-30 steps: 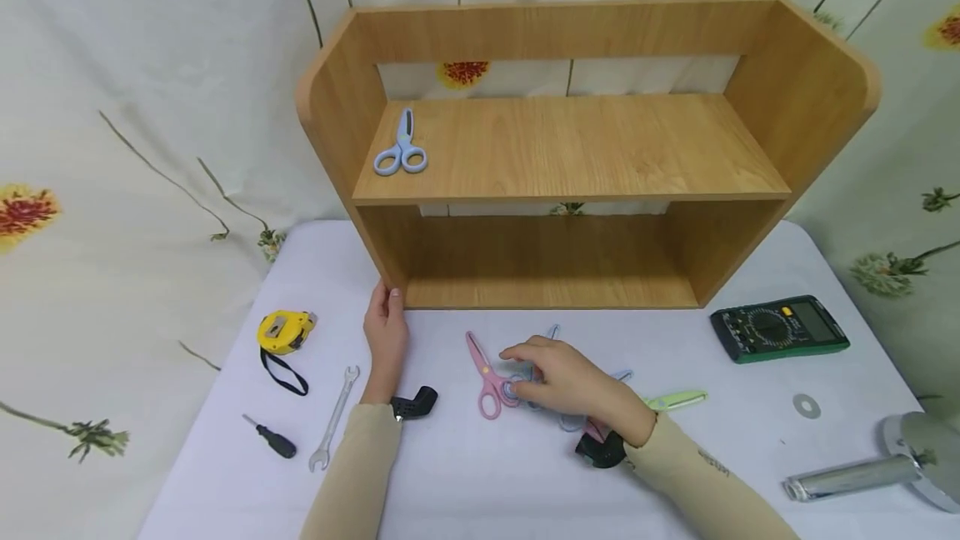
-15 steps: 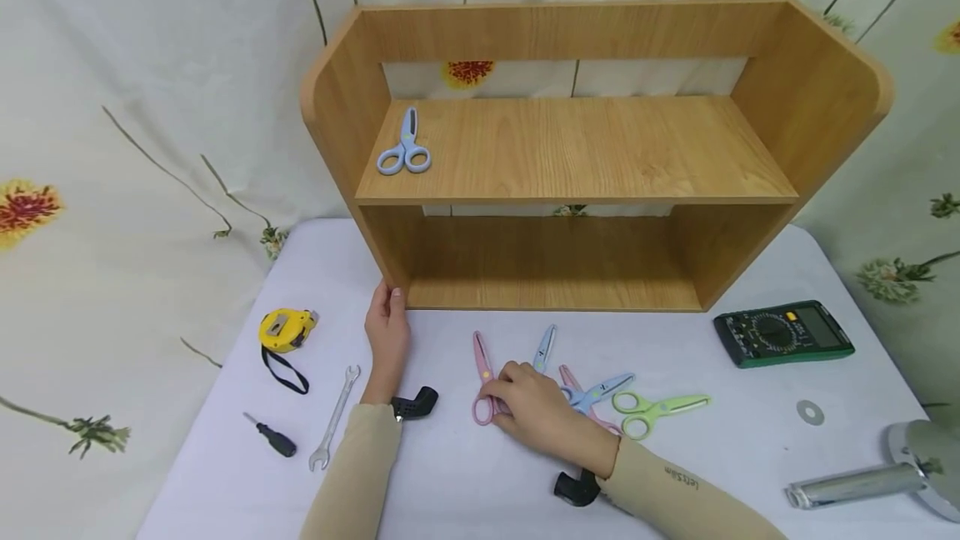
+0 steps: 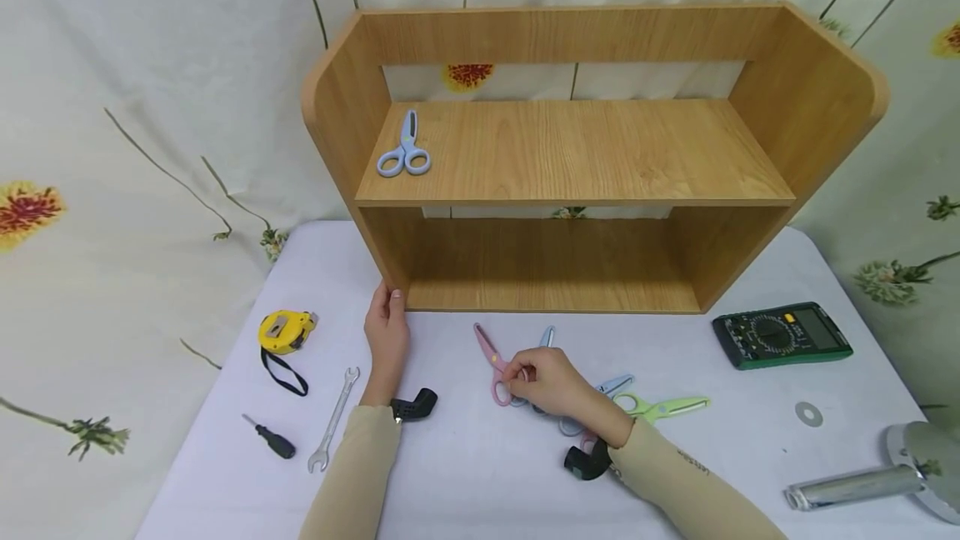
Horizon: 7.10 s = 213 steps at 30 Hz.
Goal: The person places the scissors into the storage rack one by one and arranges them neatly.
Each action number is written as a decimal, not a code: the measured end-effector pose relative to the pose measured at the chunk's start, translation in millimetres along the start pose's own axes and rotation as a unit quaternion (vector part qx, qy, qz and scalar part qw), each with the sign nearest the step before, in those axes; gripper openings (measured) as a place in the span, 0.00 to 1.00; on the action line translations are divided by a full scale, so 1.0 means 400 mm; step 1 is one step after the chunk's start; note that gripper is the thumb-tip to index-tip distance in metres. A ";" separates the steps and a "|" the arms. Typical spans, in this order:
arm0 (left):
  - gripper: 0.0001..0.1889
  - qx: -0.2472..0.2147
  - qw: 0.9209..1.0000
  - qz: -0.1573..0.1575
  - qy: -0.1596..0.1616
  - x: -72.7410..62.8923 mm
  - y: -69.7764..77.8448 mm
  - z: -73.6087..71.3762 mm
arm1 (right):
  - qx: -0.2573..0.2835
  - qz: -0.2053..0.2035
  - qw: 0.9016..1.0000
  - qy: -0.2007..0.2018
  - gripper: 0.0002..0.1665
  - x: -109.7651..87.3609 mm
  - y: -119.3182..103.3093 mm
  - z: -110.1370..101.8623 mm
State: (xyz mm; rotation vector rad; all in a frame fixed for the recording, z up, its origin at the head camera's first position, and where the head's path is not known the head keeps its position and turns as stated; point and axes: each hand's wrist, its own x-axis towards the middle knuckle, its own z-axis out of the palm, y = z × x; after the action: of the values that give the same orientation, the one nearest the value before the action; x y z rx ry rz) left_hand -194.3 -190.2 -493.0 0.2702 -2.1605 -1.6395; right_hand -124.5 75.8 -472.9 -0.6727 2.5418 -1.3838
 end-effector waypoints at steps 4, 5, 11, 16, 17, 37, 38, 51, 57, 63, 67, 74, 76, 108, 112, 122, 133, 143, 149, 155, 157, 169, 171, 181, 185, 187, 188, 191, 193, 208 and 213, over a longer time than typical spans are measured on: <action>0.24 0.001 1.000 -0.005 0.001 0.002 0.000 0.000 | 0.050 0.035 0.998 -0.015 0.03 0.007 0.010 -0.010; 0.24 0.002 1.000 -0.006 0.001 0.002 0.000 0.000 | 0.069 0.046 0.996 -0.022 0.03 0.009 0.014 -0.013; 0.24 0.002 1.000 -0.008 0.000 0.001 -0.001 -0.001 | 0.208 0.109 0.969 -0.078 0.13 0.016 0.034 -0.033; 0.24 0.002 1.000 -0.007 0.004 0.000 0.002 -0.001 | 0.356 0.122 0.912 -0.162 0.29 0.018 0.037 -0.051; 0.23 0.000 1.000 -0.007 0.007 0.000 0.003 0.000 | 0.378 0.113 0.901 -0.180 0.31 0.019 0.035 -0.057; 0.23 -0.014 1.000 0.004 0.003 0.009 0.007 -0.001 | 0.122 -0.090 0.988 -0.030 0.20 0.148 -0.431 -0.367; 0.23 -0.017 1.000 0.005 0.002 0.009 0.008 -0.001 | 0.105 -0.076 0.992 -0.008 0.20 0.173 -0.443 -0.382; 0.23 -0.014 1.000 0.002 0.004 0.002 -0.005 0.003 | -0.083 -0.050 0.989 0.110 0.22 0.424 -0.437 -0.404; 0.23 -0.017 1.000 0.008 -0.006 0.002 0.001 0.015 | -0.269 -0.083 0.949 0.142 0.17 0.432 -0.419 -0.390; 0.23 -0.023 1.000 0.020 0.001 0.014 0.005 0.013 | -0.260 -0.093 0.949 0.153 0.17 0.429 -0.421 -0.390; 0.23 -0.018 1.000 0.011 0.002 0.009 0.009 0.012 | -0.260 -0.086 0.950 0.150 0.18 0.426 -0.423 -0.390; 0.24 -0.021 1.000 0.001 -0.004 0.005 0.016 0.014 | -0.249 -0.082 0.953 0.153 0.17 0.419 -0.420 -0.390; 0.24 -0.023 1.000 0.001 -0.008 0.005 0.018 0.016 | -0.243 -0.079 0.955 0.154 0.16 0.418 -0.419 -0.393; 0.24 -0.024 1.000 0.007 0.001 0.006 0.020 0.009 | -0.230 0.023 0.962 -0.143 0.31 -0.130 -0.108 -0.152; 0.24 -0.025 1.000 0.004 -0.001 0.004 0.018 0.006 | -0.256 0.005 0.956 -0.145 0.36 -0.142 -0.103 -0.100; 0.24 -0.026 1.000 0.002 -0.005 0.000 0.017 0.010 | -0.299 -0.046 0.949 -0.091 0.18 -0.141 -0.077 -0.021; 0.23 -0.020 1.000 0.002 -0.004 -0.001 0.017 0.008 | -0.319 -0.068 0.945 -0.028 0.23 -0.128 -0.052 -0.019; 0.24 -0.017 1.000 0.006 -0.007 0.002 0.020 0.007 | -0.356 -0.075 0.931 0.019 0.20 -0.119 -0.040 0.000; 0.24 -0.017 1.000 0.005 -0.004 0.002 0.019 0.008 | -0.336 -0.074 0.938 0.043 0.19 -0.112 -0.031 0.005; 0.24 -0.015 1.000 0.005 -0.003 0.000 0.019 0.007 | -0.244 -0.056 0.968 0.014 0.18 -0.105 -0.022 -0.004; 0.24 -0.014 1.000 0.004 -0.004 -0.001 0.019 0.006 | -0.204 -0.066 0.977 0.007 0.14 -0.102 -0.018 -0.009; 0.24 -0.010 1.000 0.007 -0.004 -0.005 0.018 0.006 | -0.055 -0.052 0.997 -0.014 0.06 -0.087 0.005 -0.041; 0.24 -0.011 1.000 0.006 -0.005 -0.004 0.018 0.006 | -0.044 -0.043 0.998 -0.020 0.06 -0.086 0.005 -0.047; 0.24 -0.014 1.000 0.011 -0.004 0.000 0.017 0.005 | 0.009 -0.021 0.999 -0.029 0.08 -0.079 0.013 -0.068; 0.24 -0.016 1.000 0.008 -0.002 0.001 0.014 0.005 | 0.046 0.010 0.998 -0.036 0.09 -0.076 0.009 -0.081; 0.24 -0.018 1.000 0.007 0.000 0.000 0.014 0.007 | 0.084 0.030 0.995 -0.043 0.11 -0.072 0.003 -0.091; 0.24 -0.019 1.000 0.006 0.001 0.000 0.014 0.008 | 0.106 0.035 0.992 -0.050 0.13 -0.070 0.000 -0.098; 0.24 -0.018 1.000 0.005 0.003 -0.003 0.016 0.009 | 0.189 0.042 0.978 -0.079 0.16 -0.060 -0.019 -0.125; 0.24 -0.017 1.000 0.004 0.002 -0.004 0.018 0.008 | 0.222 0.032 0.970 -0.095 0.17 -0.051 -0.040 -0.148; 0.24 -0.023 1.000 0.008 -0.001 0.000 0.015 0.007 | 0.160 -0.078 0.984 -0.013 0.18 0.059 -0.360 -0.416; 0.23 -0.026 1.000 0.007 0.000 0.003 0.014 0.004 | 0.099 -0.038 0.990 0.091 0.20 0.172 -0.407 -0.489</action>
State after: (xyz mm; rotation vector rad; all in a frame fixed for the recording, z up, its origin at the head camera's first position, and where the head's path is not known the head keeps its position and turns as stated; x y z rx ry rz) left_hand -195.4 -187.5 -487.7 0.2396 -2.1121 -1.6843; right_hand -205.0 115.0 -224.9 -0.6396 2.4862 -1.7715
